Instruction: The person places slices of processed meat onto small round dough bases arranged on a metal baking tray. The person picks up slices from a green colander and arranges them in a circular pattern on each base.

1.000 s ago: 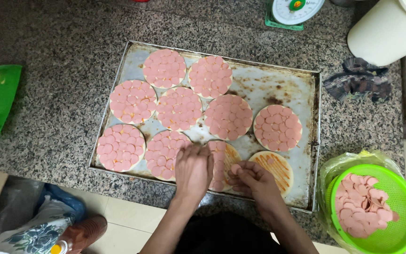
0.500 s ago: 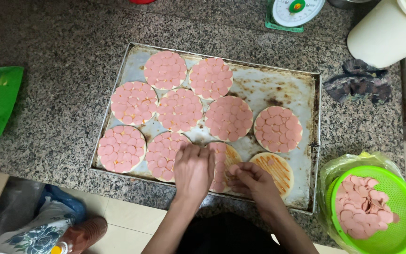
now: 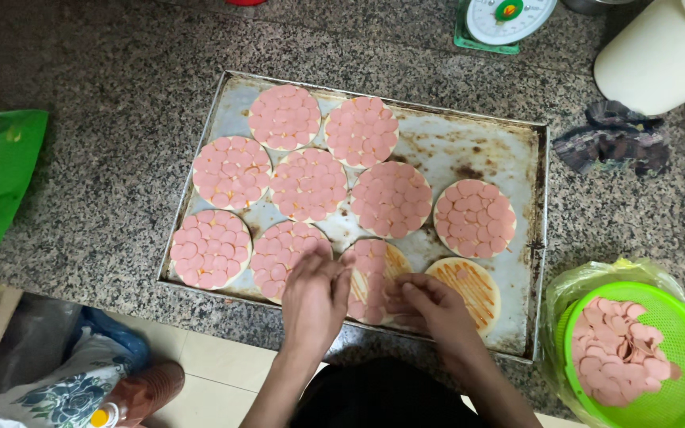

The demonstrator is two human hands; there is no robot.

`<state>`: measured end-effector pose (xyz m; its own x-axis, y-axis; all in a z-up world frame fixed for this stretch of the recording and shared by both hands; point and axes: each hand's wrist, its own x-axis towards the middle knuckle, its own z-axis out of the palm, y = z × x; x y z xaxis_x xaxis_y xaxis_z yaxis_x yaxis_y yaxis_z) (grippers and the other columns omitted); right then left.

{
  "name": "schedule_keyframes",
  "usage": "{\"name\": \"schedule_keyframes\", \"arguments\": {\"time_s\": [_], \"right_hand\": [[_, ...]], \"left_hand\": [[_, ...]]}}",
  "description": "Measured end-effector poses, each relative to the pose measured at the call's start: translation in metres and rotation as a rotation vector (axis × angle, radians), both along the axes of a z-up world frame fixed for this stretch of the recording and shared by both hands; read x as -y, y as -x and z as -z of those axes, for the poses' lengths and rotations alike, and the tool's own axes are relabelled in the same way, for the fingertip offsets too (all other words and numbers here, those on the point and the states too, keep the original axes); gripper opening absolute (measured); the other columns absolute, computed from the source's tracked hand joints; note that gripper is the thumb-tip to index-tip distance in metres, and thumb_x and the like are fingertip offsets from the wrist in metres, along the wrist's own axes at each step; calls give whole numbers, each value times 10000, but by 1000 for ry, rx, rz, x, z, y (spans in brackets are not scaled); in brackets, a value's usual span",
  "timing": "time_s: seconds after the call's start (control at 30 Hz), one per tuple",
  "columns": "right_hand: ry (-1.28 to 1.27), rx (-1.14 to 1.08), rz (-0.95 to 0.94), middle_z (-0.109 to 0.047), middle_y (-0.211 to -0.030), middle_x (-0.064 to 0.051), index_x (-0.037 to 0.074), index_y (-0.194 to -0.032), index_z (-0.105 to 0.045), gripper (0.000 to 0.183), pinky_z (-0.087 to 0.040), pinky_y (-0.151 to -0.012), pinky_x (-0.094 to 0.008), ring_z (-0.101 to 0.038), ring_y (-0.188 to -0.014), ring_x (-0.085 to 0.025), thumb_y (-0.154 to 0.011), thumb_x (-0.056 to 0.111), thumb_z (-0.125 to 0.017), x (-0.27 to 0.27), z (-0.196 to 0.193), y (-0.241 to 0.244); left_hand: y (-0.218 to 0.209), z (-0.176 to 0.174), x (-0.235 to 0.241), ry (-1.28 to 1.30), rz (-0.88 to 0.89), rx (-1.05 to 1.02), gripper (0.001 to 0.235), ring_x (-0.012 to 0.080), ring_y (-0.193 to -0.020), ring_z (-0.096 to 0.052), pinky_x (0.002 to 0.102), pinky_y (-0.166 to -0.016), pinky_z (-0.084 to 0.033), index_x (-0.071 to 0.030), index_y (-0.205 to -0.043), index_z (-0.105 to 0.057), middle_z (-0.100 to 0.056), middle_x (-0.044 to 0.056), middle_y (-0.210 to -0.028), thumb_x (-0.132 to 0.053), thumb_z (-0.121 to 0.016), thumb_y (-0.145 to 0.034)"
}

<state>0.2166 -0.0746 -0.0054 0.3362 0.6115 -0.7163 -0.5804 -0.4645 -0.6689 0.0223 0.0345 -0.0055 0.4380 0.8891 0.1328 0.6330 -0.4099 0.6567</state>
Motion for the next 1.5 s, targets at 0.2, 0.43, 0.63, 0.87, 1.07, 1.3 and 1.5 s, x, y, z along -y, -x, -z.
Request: {"name": "schedule_keyframes", "arguments": {"time_s": [0.2,0.43,0.63,0.87,1.07,1.3,1.5], "right_hand": [[63,87,-67,-906,-1183,-214,12,-1264,-784,250,-646,-855,-416,-859,-970,-332,-1109,175,-674,2,5,-5],[54,72,-44,-893,-1157,-247,-13,-1265,-780,273,-672,-854,-448,-849,-951,-353,-1119,182,-657,7,11,-5],[44,58,-47,-890,-1151,-245,-22,-1245,-788,271,-677,-875,-453,-853,-968,-363,-1124,183,-660,8,8,-5],[22,51,-21,-876,-1144,-247,-36,-1231,-773,255,-672,-860,-438,-831,-956,-344,-1120,166,-664,14,11,-9],[-60,307,113,-855,-1069,-179,21,-1211,-800,247,-640,-784,-389,-785,-844,-279,-1142,218,-668,50,-12,-62],[83,813,311,-793,-1038,-87,95,-1338,-766,217,-559,-688,-294,-686,-748,-167,-1214,249,-675,165,-36,-203],[598,1194,-395,-907,-1280,58,330,-1382,-813,386,-597,-1070,-375,-851,-1151,-190,-998,333,-768,225,-54,-249]], "left_hand": [[-11,4,5,9,231,-3,139,422,-991,-711,524,-993,-538,-115,-1060,-819,-810,122,-1149,-143,-697,-999],[-18,26,11,-262,128,-284,369,379,-1026,-691,523,-993,-494,-28,-1264,-729,-776,128,-1005,-315,-682,-1036],[-23,22,10,-309,96,-339,317,379,-1001,-699,512,-1012,-498,-57,-1234,-702,-756,130,-963,-298,-680,-1027],[-23,14,10,-360,47,-338,352,367,-997,-729,526,-1094,-508,-73,-1269,-772,-787,153,-972,-334,-652,-1066],[-9,-22,12,-397,31,-140,294,416,-1098,-747,529,-882,-539,-135,-1234,-846,-787,154,-1101,-336,-670,-1111],[-8,-20,31,-291,16,-91,221,394,-983,-708,561,-866,-513,-120,-1104,-813,-743,146,-1052,-293,-677,-1087],[-16,-28,64,-279,-1,-92,282,429,-893,-666,536,-855,-493,-81,-942,-734,-709,181,-1044,-305,-670,-1103]]}}
